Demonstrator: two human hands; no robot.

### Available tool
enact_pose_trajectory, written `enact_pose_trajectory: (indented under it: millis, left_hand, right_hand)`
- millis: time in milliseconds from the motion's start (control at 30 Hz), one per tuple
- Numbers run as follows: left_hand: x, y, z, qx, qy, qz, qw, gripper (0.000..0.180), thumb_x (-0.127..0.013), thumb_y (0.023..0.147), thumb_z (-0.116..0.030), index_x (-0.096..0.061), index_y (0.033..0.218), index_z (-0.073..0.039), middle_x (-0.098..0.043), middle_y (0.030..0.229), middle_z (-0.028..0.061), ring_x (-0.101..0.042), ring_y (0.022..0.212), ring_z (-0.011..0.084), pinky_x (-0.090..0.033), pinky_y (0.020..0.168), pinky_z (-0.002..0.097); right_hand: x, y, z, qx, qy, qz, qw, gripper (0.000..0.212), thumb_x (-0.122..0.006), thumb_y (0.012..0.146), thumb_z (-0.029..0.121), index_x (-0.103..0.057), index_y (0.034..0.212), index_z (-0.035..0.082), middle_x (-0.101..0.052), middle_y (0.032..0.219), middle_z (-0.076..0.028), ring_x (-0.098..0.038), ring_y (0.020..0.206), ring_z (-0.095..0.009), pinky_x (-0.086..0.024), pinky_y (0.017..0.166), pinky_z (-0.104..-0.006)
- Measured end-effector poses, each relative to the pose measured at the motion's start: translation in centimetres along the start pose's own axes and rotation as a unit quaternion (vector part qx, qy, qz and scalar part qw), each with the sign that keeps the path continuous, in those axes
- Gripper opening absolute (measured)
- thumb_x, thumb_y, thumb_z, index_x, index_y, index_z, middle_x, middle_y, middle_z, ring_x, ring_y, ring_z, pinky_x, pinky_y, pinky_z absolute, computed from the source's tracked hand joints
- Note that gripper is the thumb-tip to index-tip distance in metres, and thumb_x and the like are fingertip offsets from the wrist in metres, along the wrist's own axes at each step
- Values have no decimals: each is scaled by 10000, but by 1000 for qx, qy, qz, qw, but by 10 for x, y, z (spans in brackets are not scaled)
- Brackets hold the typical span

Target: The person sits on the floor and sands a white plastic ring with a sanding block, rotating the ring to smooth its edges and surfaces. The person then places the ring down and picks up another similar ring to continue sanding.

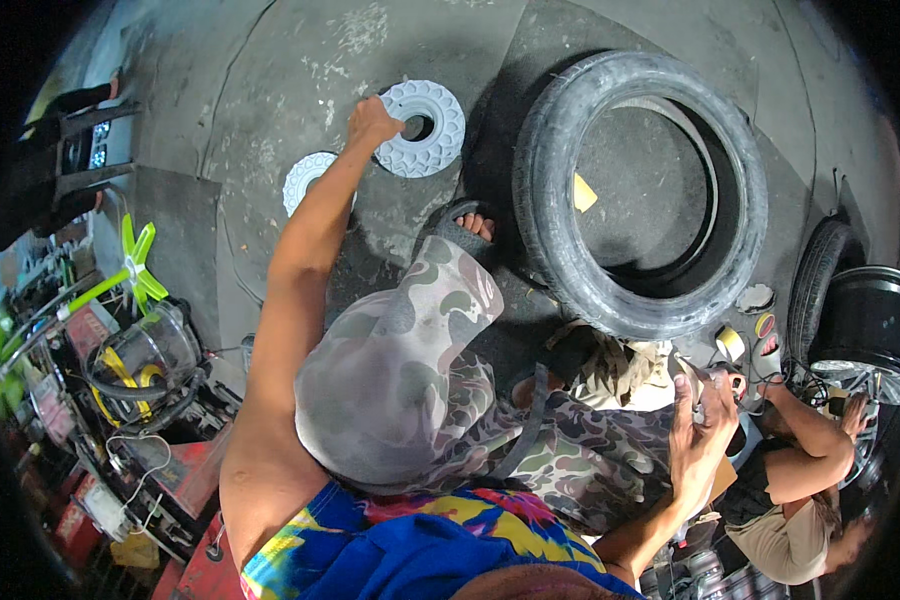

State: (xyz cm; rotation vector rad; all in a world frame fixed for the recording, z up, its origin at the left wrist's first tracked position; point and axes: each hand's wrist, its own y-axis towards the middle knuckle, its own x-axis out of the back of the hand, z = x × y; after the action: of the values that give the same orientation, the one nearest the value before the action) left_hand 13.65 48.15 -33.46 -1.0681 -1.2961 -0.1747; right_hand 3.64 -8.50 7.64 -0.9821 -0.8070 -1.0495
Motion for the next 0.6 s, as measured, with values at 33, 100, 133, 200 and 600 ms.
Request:
enact_pose_trajectory:
  millis: [33, 100, 133, 200, 600]
  left_hand:
    - [6, -8, -3, 2, 3, 9, 1000, 933, -984, 792, -340, -566, 1577, -59, -767, 1412, 241, -730, 1349, 414, -594, 1134, 527]
    - [12, -21, -10, -25, 5, -21, 999, 925, -982, 797, -333, -572, 1572, -40, -756, 1434, 241, -722, 1364, 414, -597, 1134, 518]
    - [13, -24, -11, -39, 6, -36, 999, 921, -980, 799, -330, -575, 1570, -31, -751, 1445, 241, -718, 1371, 414, -599, 1135, 513]
    - [12, -20, -6, -34, 10, -25, 999, 933, -981, 800, -329, -565, 1576, -20, -749, 1446, 246, -717, 1374, 415, -605, 1129, 511]
    - [-11, -24, 2, -16, -14, -37, 999, 945, -1001, 825, -446, -600, 1533, 35, -741, 1433, 284, -713, 1370, 440, -605, 1130, 518]
  right_hand:
    - [0, 2, 2, 0, 13, 5, 1000, 186, -767, 1050, 82, -788, 1180, -48, -710, 1054, -205, -702, 929, -409, -552, 885, -464]
    - [0, 5, 6, 0, 38, 14, 999, 194, -762, 1054, 88, -792, 1193, -44, -713, 1061, -206, -705, 925, -407, -554, 887, -466]
    - [0, 5, 5, 7, 33, 18, 999, 196, -758, 1057, 92, -792, 1194, -44, -713, 1063, -206, -705, 926, -407, -554, 887, -466]
    - [1, 7, 3, 24, 20, 26, 999, 200, -752, 1063, 100, -792, 1197, -44, -712, 1066, -205, -706, 928, -407, -555, 888, -464]
    - [5, 5, 11, 6, -37, 50, 998, 285, -785, 1071, 176, -792, 1184, -86, -750, 1182, -256, -689, 1089, -429, -499, 1071, -478]
